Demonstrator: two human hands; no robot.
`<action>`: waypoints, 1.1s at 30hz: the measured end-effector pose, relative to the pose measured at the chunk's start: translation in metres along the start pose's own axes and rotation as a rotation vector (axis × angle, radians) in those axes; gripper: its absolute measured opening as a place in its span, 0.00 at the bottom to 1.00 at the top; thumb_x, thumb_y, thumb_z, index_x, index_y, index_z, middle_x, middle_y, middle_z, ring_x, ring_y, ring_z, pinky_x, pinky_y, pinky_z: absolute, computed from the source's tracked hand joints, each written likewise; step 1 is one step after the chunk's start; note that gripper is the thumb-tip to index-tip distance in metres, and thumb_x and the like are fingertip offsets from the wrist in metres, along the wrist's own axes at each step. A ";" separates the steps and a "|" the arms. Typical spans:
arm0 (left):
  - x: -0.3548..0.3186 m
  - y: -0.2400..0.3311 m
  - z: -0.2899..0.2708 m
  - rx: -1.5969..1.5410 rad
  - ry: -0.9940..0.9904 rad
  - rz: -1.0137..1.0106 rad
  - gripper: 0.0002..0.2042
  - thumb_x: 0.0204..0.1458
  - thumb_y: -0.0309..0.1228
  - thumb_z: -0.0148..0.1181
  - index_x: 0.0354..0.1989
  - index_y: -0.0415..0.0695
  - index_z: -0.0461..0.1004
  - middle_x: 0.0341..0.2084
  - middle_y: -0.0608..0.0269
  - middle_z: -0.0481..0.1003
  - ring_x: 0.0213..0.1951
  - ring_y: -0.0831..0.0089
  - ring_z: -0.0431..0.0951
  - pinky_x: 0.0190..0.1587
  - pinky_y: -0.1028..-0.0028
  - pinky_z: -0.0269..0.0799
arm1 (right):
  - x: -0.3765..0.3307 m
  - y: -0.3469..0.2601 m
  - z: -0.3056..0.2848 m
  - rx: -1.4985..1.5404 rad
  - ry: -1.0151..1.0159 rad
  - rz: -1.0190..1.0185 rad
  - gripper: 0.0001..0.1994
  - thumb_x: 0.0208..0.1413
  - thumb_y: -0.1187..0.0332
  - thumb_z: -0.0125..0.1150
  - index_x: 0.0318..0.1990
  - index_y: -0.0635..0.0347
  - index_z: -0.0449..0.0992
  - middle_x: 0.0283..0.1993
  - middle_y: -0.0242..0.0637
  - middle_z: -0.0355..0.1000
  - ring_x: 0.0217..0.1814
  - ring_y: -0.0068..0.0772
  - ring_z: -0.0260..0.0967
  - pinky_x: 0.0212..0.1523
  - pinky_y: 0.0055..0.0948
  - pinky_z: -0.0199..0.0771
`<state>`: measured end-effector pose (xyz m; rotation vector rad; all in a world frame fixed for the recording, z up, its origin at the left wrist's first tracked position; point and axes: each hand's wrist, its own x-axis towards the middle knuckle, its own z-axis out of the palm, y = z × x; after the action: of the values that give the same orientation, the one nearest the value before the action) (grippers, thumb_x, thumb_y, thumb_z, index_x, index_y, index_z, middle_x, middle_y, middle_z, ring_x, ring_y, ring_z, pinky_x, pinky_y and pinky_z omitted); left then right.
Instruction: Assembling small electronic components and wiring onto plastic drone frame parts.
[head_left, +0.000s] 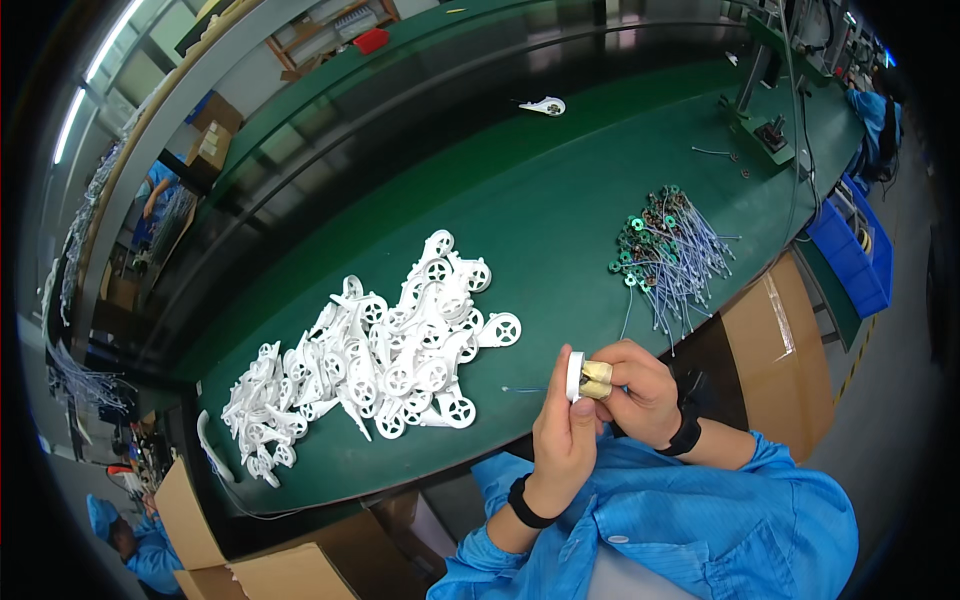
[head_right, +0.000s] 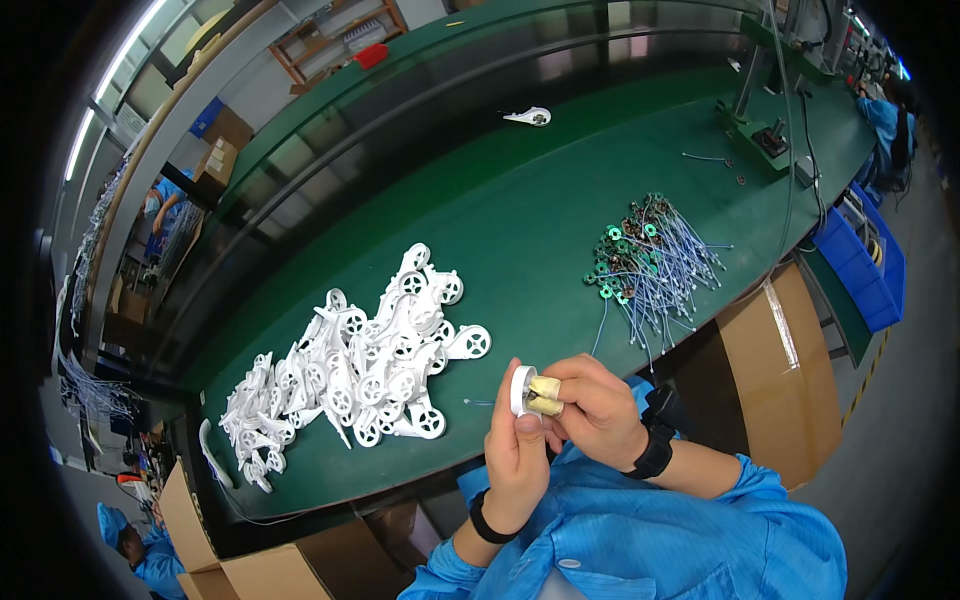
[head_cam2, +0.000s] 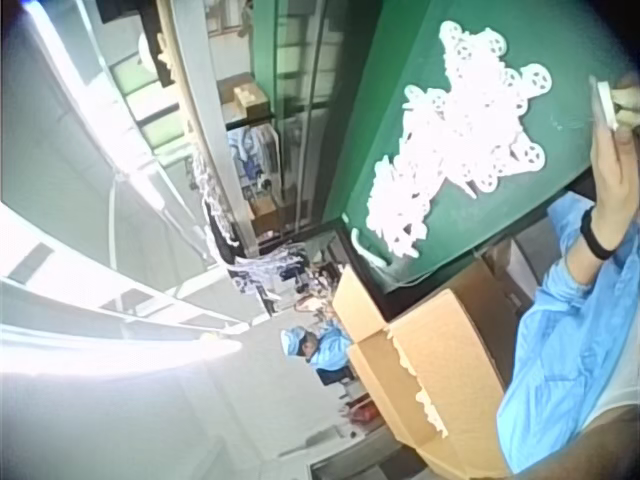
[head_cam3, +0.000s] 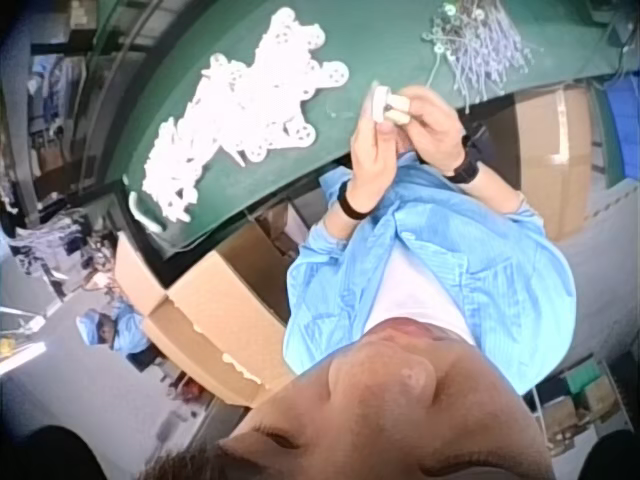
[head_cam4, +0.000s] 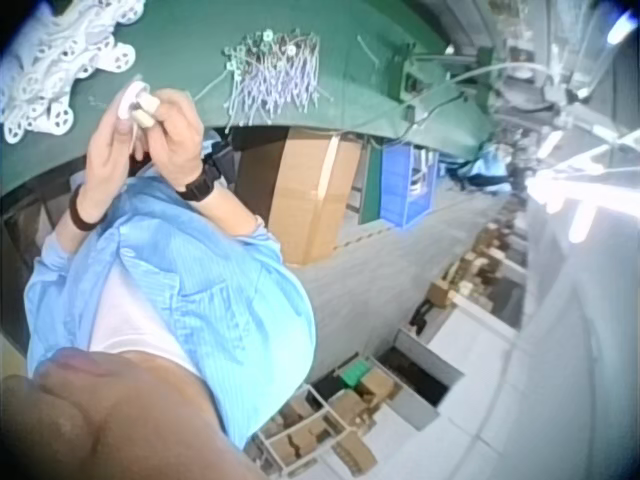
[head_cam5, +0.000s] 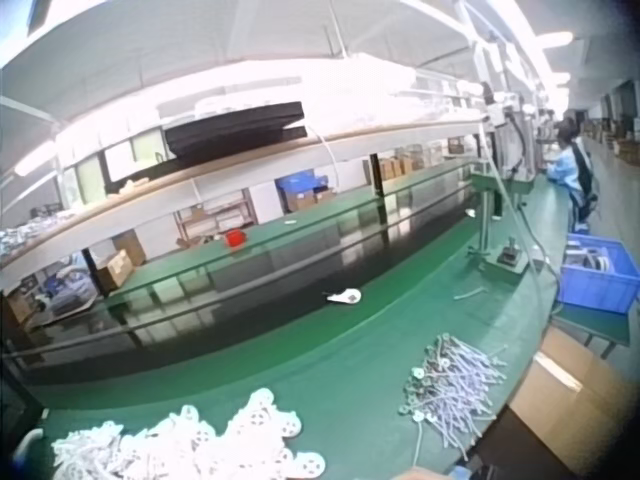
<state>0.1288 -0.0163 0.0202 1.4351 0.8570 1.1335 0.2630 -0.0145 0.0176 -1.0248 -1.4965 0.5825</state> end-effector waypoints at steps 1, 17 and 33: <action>-0.001 0.001 0.001 0.006 0.011 -0.019 0.27 0.66 0.40 0.39 0.67 0.33 0.49 0.25 0.65 0.69 0.22 0.83 0.67 0.25 0.83 0.64 | 0.001 0.002 0.000 -0.038 0.003 -0.047 0.13 0.45 0.87 0.58 0.39 0.65 0.76 0.40 0.41 0.72 0.36 0.35 0.71 0.35 0.28 0.72; -0.003 -0.009 0.001 0.411 0.050 0.057 0.24 0.66 0.39 0.38 0.62 0.31 0.53 0.22 0.59 0.71 0.21 0.75 0.72 0.24 0.74 0.67 | 0.018 0.011 -0.005 -0.018 -0.184 -0.007 0.07 0.45 0.84 0.57 0.30 0.62 0.72 0.32 0.37 0.69 0.34 0.38 0.64 0.37 0.31 0.64; -0.005 -0.002 -0.001 0.126 0.011 -0.078 0.24 0.66 0.40 0.36 0.61 0.31 0.53 0.24 0.62 0.69 0.22 0.81 0.67 0.23 0.78 0.64 | 0.017 0.009 -0.009 0.001 -0.207 0.016 0.06 0.47 0.80 0.58 0.33 0.61 0.74 0.35 0.37 0.68 0.38 0.39 0.62 0.42 0.33 0.63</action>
<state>0.1263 -0.0200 0.0171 1.4862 0.9984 1.0446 0.2747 0.0024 0.0210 -1.0001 -1.6698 0.7182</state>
